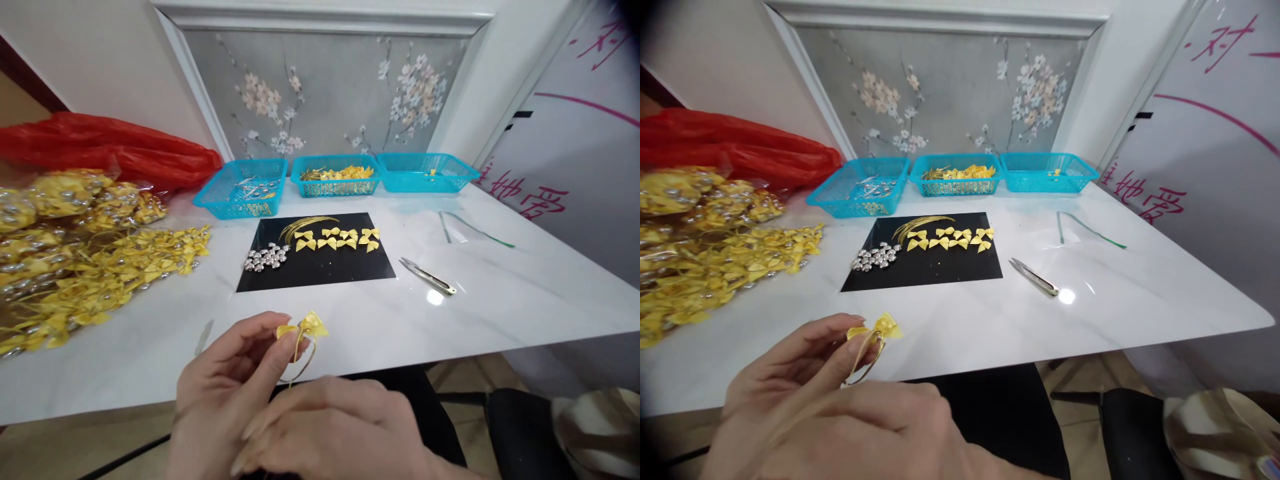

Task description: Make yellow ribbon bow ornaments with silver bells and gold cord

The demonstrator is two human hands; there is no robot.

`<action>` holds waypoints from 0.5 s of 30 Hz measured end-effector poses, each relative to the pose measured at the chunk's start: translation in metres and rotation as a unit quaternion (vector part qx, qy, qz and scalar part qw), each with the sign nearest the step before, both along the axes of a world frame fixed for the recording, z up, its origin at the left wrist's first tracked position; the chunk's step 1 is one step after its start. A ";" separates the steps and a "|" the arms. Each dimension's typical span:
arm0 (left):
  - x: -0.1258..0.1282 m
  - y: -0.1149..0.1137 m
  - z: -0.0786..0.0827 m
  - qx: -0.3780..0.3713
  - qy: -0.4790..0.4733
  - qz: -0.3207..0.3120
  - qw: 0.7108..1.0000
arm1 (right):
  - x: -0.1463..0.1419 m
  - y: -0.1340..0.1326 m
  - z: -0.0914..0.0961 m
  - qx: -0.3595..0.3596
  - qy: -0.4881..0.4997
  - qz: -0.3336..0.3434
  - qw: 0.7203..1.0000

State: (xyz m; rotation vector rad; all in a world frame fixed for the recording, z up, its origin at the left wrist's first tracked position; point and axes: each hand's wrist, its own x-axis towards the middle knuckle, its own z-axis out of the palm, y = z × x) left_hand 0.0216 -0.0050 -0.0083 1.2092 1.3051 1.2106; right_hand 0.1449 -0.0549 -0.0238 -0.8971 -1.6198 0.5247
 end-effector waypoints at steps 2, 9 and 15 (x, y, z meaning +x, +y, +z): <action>-0.001 -0.001 -0.001 -0.010 -0.039 -0.015 0.999 | 0.007 -0.001 -0.004 0.017 0.069 -0.009 0.997; 0.006 0.001 0.006 -0.060 -0.162 -0.057 0.983 | 0.027 0.006 0.004 0.014 0.018 -0.108 0.994; 0.004 0.005 0.005 -0.128 -0.222 -0.074 0.964 | 0.029 0.010 0.005 0.059 -0.045 -0.190 0.979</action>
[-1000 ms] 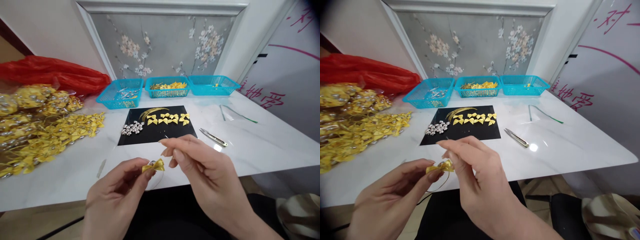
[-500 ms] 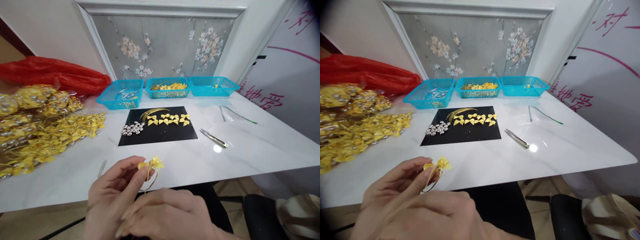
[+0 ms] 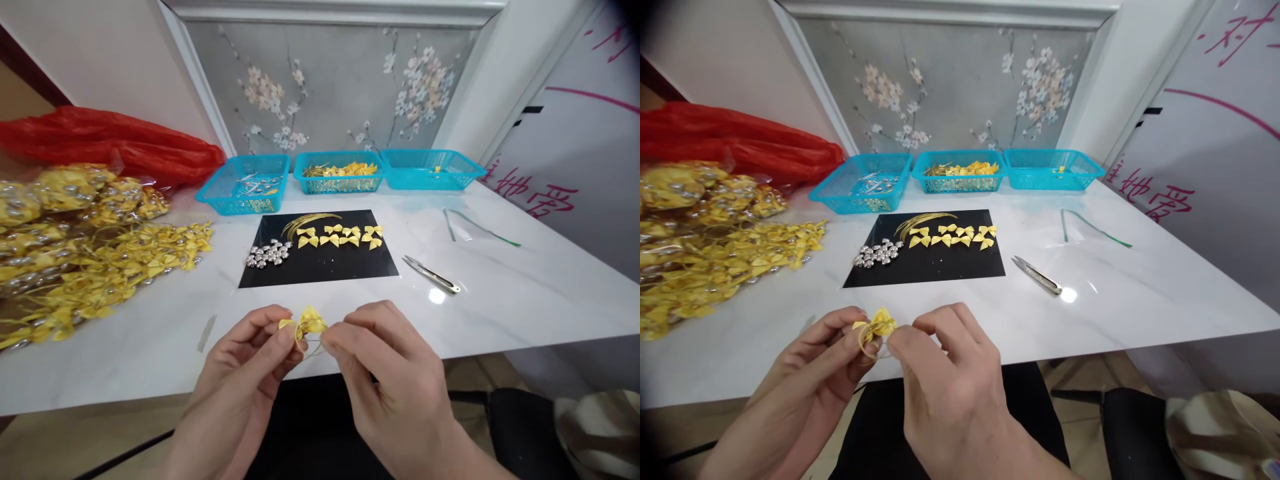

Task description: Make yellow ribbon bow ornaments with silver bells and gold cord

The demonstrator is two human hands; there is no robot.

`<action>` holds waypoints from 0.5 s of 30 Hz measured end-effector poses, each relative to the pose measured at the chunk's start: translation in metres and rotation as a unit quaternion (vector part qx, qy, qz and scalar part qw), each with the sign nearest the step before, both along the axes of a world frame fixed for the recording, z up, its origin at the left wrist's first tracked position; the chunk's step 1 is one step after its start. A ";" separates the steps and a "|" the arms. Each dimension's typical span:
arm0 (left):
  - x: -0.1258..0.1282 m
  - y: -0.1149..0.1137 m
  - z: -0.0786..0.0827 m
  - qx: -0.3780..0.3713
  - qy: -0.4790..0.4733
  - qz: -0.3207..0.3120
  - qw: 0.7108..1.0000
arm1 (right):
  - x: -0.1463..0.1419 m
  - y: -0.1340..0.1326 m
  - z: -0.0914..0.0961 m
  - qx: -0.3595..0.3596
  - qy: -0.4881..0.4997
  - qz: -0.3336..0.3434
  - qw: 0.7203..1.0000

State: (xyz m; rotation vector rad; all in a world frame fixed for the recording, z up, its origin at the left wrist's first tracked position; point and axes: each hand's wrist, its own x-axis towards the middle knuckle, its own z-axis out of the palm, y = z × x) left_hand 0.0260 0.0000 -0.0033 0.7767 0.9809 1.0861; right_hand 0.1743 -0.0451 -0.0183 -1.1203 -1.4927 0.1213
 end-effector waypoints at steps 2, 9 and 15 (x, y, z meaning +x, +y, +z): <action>0.000 0.000 0.000 -0.007 -0.006 0.001 1.000 | 0.000 0.000 -0.001 0.006 -0.012 -0.012 1.000; 0.000 0.000 0.002 -0.015 -0.005 0.003 1.000 | -0.001 0.001 0.000 0.012 -0.039 -0.008 0.999; 0.001 -0.001 0.001 -0.014 0.001 0.009 1.000 | -0.001 0.001 0.000 0.008 -0.045 -0.002 0.999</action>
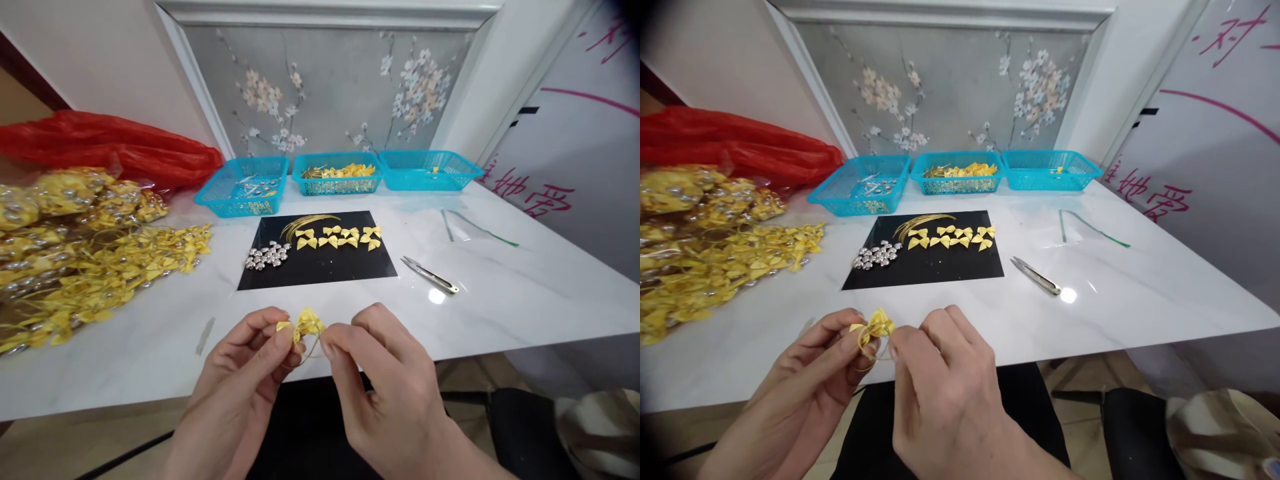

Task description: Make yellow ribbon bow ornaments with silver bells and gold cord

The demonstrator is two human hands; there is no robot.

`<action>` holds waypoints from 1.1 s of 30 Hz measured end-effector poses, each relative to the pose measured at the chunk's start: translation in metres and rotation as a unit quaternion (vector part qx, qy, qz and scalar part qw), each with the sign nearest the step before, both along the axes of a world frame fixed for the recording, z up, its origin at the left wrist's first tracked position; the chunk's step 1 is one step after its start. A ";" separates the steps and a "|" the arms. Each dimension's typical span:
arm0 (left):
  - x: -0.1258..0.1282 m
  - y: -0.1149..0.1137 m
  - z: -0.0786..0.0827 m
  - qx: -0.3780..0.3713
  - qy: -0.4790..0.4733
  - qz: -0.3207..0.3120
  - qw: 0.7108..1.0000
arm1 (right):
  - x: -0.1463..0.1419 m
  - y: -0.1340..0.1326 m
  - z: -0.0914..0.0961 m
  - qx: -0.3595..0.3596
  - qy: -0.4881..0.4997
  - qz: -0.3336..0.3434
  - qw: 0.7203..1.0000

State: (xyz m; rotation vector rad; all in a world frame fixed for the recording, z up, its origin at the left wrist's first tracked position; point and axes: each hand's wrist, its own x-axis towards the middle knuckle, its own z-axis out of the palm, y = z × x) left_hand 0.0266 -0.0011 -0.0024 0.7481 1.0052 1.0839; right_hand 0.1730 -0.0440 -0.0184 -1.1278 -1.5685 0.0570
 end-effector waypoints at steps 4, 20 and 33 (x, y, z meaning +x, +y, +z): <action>0.001 -0.001 0.000 -0.004 -0.006 0.003 1.000 | 0.001 0.000 0.001 -0.007 -0.004 0.004 1.000; -0.002 0.002 -0.004 -0.021 -0.044 -0.044 0.998 | 0.000 0.003 -0.008 -0.036 0.043 0.022 0.998; -0.002 -0.002 0.000 -0.087 -0.090 -0.047 0.991 | 0.000 0.005 -0.008 -0.072 0.088 0.050 0.992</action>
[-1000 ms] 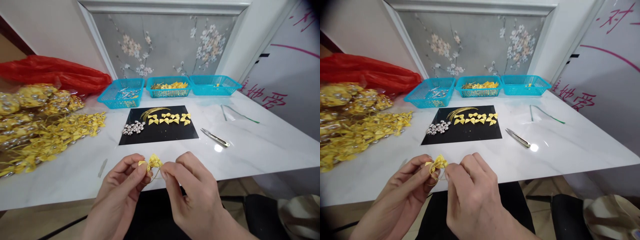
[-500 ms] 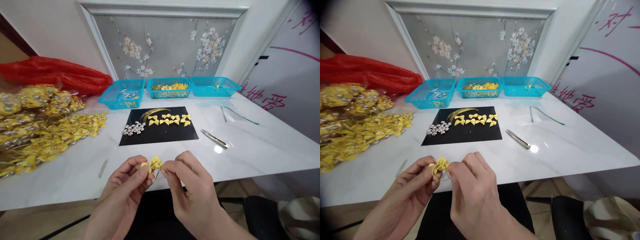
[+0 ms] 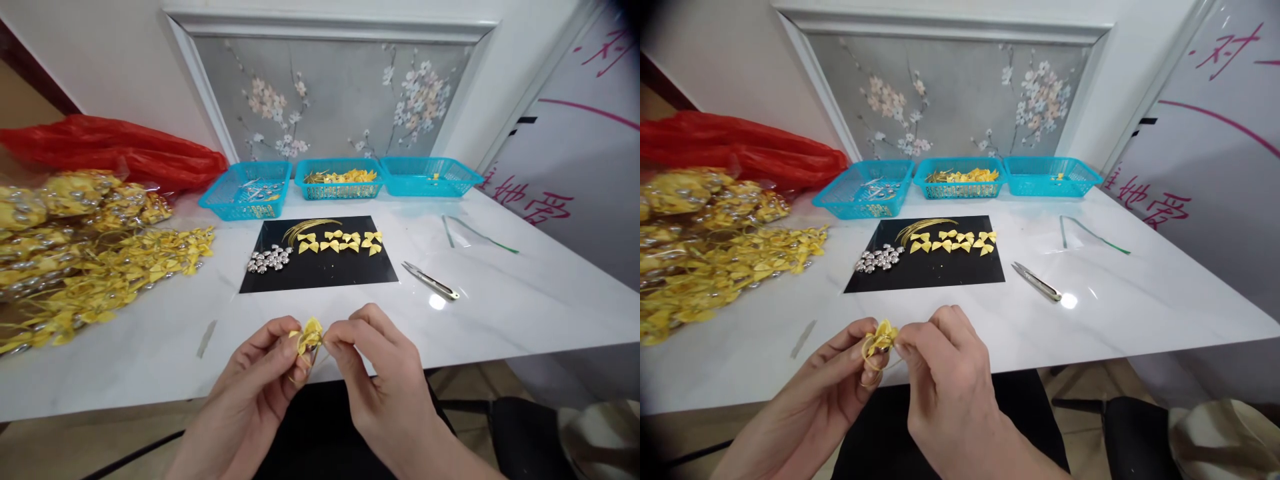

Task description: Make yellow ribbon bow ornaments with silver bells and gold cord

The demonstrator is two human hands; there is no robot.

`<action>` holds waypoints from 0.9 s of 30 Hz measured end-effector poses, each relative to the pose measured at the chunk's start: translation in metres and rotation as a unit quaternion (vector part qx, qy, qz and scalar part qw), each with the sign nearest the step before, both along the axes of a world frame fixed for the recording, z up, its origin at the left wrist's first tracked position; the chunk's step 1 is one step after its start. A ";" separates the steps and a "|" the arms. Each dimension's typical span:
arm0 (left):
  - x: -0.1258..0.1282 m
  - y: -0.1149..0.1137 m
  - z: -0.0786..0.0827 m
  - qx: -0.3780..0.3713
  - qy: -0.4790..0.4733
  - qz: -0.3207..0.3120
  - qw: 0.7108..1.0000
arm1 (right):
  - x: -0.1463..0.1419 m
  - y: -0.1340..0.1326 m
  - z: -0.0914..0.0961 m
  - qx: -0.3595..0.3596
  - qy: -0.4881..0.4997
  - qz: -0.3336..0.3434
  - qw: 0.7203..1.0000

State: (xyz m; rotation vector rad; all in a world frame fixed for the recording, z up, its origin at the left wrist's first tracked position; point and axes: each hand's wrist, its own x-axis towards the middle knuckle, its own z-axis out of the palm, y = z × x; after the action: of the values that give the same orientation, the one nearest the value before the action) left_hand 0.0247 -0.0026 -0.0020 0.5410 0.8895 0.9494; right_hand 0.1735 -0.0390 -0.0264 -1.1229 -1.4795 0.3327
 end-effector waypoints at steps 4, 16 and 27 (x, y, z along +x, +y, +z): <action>0.000 -0.001 0.002 -0.010 0.008 0.005 1.000 | 0.000 0.000 -0.001 0.001 0.006 0.006 1.000; 0.001 -0.001 0.002 -0.009 0.017 -0.003 1.000 | 0.000 -0.001 0.000 0.018 -0.021 -0.008 1.000; 0.002 -0.003 0.004 -0.029 -0.006 -0.004 1.000 | -0.001 -0.002 -0.003 0.005 0.001 0.009 1.000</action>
State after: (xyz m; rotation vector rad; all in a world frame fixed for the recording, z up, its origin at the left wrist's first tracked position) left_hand 0.0266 -0.0056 0.0016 0.4900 0.9008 0.9155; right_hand 0.1728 -0.0414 -0.0291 -1.1014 -1.4880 0.3393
